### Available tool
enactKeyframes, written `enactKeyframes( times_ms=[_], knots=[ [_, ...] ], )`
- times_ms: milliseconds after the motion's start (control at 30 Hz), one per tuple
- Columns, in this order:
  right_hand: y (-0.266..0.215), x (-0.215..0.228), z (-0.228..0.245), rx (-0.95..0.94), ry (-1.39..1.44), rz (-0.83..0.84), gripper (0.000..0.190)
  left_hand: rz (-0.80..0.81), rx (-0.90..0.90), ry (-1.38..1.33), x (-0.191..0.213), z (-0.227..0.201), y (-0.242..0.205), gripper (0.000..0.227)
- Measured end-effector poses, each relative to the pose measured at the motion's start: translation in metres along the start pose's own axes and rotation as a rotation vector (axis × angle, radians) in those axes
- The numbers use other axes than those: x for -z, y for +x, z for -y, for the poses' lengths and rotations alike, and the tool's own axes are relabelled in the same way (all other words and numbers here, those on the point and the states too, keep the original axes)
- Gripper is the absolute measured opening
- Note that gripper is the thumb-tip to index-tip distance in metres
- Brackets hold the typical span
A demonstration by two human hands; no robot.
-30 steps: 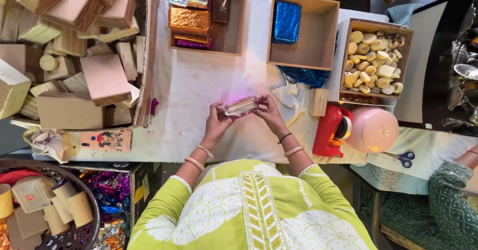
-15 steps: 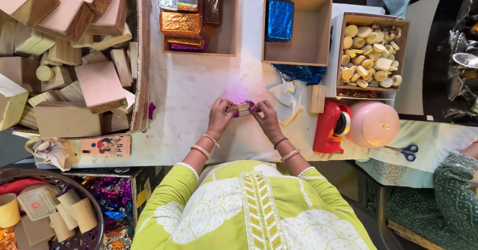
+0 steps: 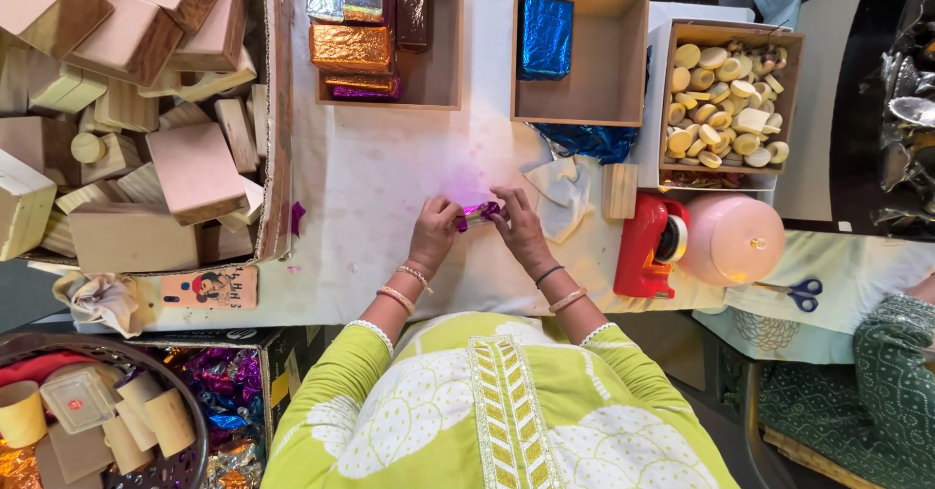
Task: Wrapping rectangular bars of soap in shiny purple and silver decorative paper.
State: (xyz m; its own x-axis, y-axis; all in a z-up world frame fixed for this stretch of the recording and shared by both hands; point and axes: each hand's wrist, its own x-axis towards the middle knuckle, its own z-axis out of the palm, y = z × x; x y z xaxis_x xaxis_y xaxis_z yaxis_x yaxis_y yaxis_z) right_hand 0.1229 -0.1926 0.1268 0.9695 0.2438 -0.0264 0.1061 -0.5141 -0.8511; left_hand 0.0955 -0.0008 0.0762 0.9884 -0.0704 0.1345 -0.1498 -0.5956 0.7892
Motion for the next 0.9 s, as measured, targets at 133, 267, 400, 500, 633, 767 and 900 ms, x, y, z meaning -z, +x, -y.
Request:
enactKeyframes(
  times_ms=[133, 267, 400, 500, 633, 767, 900],
  knots=[
    [-0.003, -0.003, -0.013, 0.093, -0.064, 0.009, 0.028, 0.019, -0.028, 0.019, 0.005, 0.0, -0.001, 0.019],
    [-0.008, -0.007, -0.025, 0.176, -0.118, -0.004, 0.017, 0.043, -0.066, -0.054, 0.026, -0.017, 0.001, 0.02],
    [-0.01, -0.008, -0.03, 0.239, -0.142, -0.002, 0.014, 0.073, -0.153, -0.055, 0.033, -0.016, -0.005, 0.028],
    [-0.009, -0.002, -0.025, 0.31, -0.177, 0.028, 0.014, 0.083, -0.175, 0.024, 0.024, -0.005, -0.013, 0.027],
    [-0.007, 0.005, -0.026, 0.372, -0.209, 0.091, 0.018, 0.075, -0.172, 0.092, 0.018, 0.002, -0.018, 0.021],
    [-0.012, 0.003, -0.04, 0.429, -0.343, 0.148, 0.023, 0.063, -0.295, 0.255, 0.016, 0.008, -0.023, 0.018],
    [-0.019, 0.002, -0.04, 0.502, -0.484, 0.1, 0.029, 0.106, -0.47, 0.389, 0.023, 0.009, -0.022, 0.021]
  ],
)
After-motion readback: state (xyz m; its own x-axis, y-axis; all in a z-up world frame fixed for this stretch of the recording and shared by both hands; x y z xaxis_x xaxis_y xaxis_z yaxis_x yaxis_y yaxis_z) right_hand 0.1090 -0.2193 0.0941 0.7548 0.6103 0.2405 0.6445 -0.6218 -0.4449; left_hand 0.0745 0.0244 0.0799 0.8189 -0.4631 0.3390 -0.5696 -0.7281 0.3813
